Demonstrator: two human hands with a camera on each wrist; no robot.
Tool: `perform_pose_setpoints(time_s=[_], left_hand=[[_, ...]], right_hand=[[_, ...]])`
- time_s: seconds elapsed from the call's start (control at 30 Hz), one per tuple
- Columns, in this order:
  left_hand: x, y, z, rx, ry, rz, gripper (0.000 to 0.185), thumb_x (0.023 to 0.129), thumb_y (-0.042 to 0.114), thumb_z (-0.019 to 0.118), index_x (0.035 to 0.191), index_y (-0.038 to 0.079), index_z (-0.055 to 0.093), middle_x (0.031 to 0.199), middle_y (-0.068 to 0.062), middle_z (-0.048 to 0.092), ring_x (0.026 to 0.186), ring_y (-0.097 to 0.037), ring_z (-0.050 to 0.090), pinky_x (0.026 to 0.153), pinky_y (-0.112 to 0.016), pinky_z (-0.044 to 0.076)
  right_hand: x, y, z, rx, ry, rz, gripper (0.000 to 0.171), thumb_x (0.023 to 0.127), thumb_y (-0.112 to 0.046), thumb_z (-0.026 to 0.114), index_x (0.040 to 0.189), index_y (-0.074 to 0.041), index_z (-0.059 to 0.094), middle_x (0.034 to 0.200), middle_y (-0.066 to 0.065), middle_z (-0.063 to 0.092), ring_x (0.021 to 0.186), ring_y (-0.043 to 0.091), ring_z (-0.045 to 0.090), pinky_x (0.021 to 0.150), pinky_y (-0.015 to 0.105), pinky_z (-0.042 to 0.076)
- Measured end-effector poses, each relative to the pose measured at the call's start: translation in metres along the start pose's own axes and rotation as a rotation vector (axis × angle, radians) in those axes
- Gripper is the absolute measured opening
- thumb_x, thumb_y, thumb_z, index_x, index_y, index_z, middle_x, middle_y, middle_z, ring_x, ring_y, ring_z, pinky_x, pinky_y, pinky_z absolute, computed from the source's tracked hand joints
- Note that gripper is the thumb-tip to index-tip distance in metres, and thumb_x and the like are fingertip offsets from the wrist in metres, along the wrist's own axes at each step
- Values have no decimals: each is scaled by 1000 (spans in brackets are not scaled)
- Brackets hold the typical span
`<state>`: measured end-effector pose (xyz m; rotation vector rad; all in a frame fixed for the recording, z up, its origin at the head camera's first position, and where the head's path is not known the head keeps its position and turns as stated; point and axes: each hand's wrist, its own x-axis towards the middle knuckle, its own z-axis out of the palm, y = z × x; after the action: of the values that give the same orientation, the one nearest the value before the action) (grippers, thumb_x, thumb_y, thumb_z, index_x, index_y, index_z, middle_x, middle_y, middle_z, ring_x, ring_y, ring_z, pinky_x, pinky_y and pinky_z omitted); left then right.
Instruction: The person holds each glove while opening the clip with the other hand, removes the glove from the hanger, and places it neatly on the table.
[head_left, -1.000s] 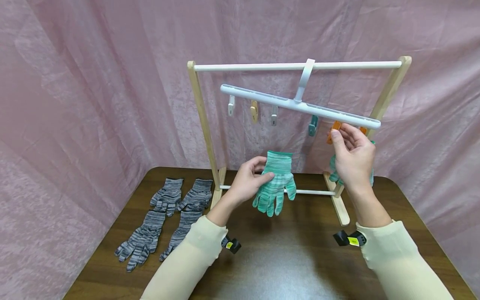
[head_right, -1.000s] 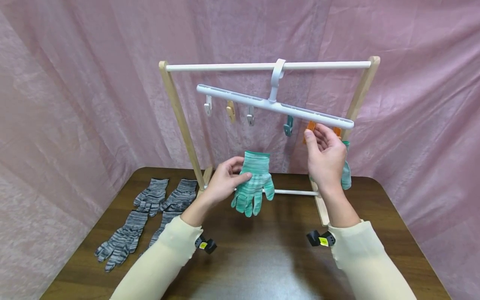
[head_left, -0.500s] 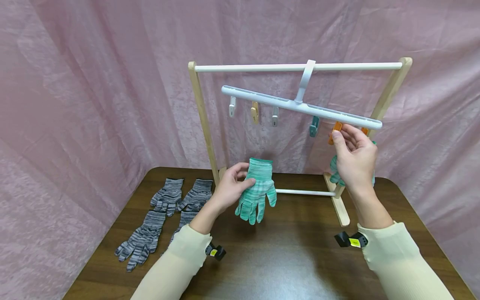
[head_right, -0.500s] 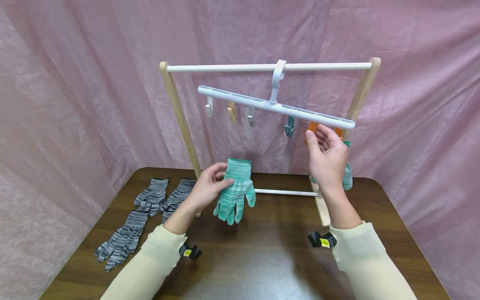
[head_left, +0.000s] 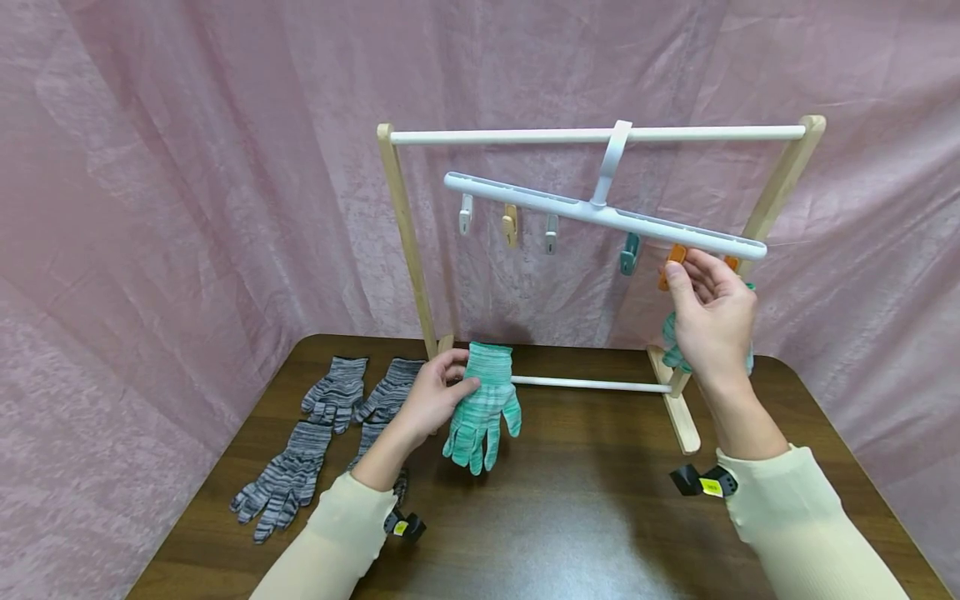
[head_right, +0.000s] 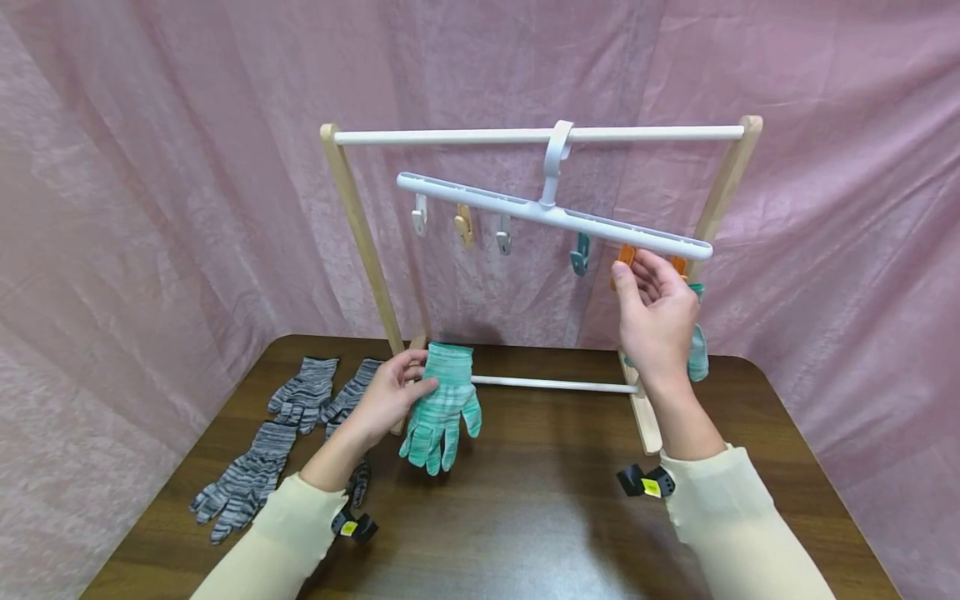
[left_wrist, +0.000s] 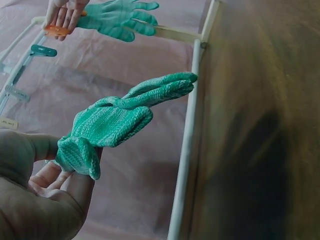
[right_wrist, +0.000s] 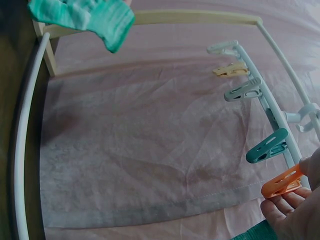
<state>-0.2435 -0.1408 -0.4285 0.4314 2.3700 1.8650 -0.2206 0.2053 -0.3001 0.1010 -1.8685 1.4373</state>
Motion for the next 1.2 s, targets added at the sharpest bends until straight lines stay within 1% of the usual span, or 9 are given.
perform_pose_setpoints(time_s=[0.33, 0.4, 0.47, 0.57, 0.63, 0.77, 0.87, 0.97, 1.2], left_hand=[[-12, -16, -8, -10, 7, -105, 50, 104, 11, 69, 151, 4, 52, 133, -20, 68, 118, -31, 64, 89, -43, 53], [-15, -18, -9, -15, 3, -122, 51, 104, 10, 69, 152, 4, 51, 134, -20, 67, 108, -27, 65, 83, -40, 53], [-17, -21, -10, -30, -1, -140, 50, 104, 8, 69, 151, 4, 51, 131, -20, 68, 89, -22, 62, 72, -35, 50], [-20, -26, -12, -54, -10, -164, 46, 103, 6, 68, 147, 3, 52, 117, -16, 69, 64, -18, 45, 58, -32, 40], [-22, -29, -14, -63, -16, -178, 42, 103, 5, 67, 142, 2, 53, 107, -13, 66, 58, -15, 37, 53, -30, 36], [-26, -34, -15, -69, -35, -214, 39, 103, 4, 67, 139, 4, 53, 104, -12, 62, 57, -14, 34, 51, -29, 36], [-30, -39, -14, -41, -42, -235, 41, 103, 4, 67, 141, 4, 52, 118, -17, 65, 63, -16, 42, 53, -31, 39], [-32, -43, -13, -20, -47, -252, 41, 102, 4, 67, 141, 3, 52, 126, -21, 66, 62, -17, 42, 54, -33, 40], [-36, -53, -11, 11, -49, -258, 36, 101, 0, 66, 135, 3, 54, 117, -18, 68, 57, -15, 42, 53, -32, 41]], right_hand=[[1, -1, -1, -12, 16, 11, 41, 103, -20, 73, 135, 5, 68, 124, 19, 72, 107, 11, 71, 95, 21, 55], [1, -1, -1, -16, 22, 17, 41, 103, -20, 73, 136, 4, 68, 125, 20, 72, 109, 11, 70, 97, 22, 54], [1, -1, -2, -15, 22, 19, 41, 103, -20, 73, 136, 5, 68, 125, 20, 71, 109, 11, 70, 98, 23, 54], [1, -1, -2, -7, 21, 25, 41, 103, -18, 73, 136, 5, 67, 126, 21, 71, 110, 11, 70, 98, 23, 54], [1, -2, -2, -6, 20, 25, 41, 103, -18, 73, 136, 5, 67, 126, 21, 71, 110, 11, 70, 98, 23, 54], [1, -2, -2, -8, 20, 25, 41, 103, -18, 73, 136, 5, 67, 126, 21, 71, 111, 11, 70, 98, 23, 54], [1, -1, -2, -14, 24, 25, 41, 103, -19, 73, 136, 5, 67, 126, 21, 71, 110, 11, 70, 98, 24, 54], [1, -1, -2, -19, 27, 27, 41, 103, -19, 73, 136, 5, 68, 126, 21, 71, 110, 10, 70, 98, 23, 54], [1, -1, -1, -25, 31, 25, 40, 103, -18, 74, 135, 4, 68, 125, 20, 72, 109, 9, 70, 97, 23, 54]])
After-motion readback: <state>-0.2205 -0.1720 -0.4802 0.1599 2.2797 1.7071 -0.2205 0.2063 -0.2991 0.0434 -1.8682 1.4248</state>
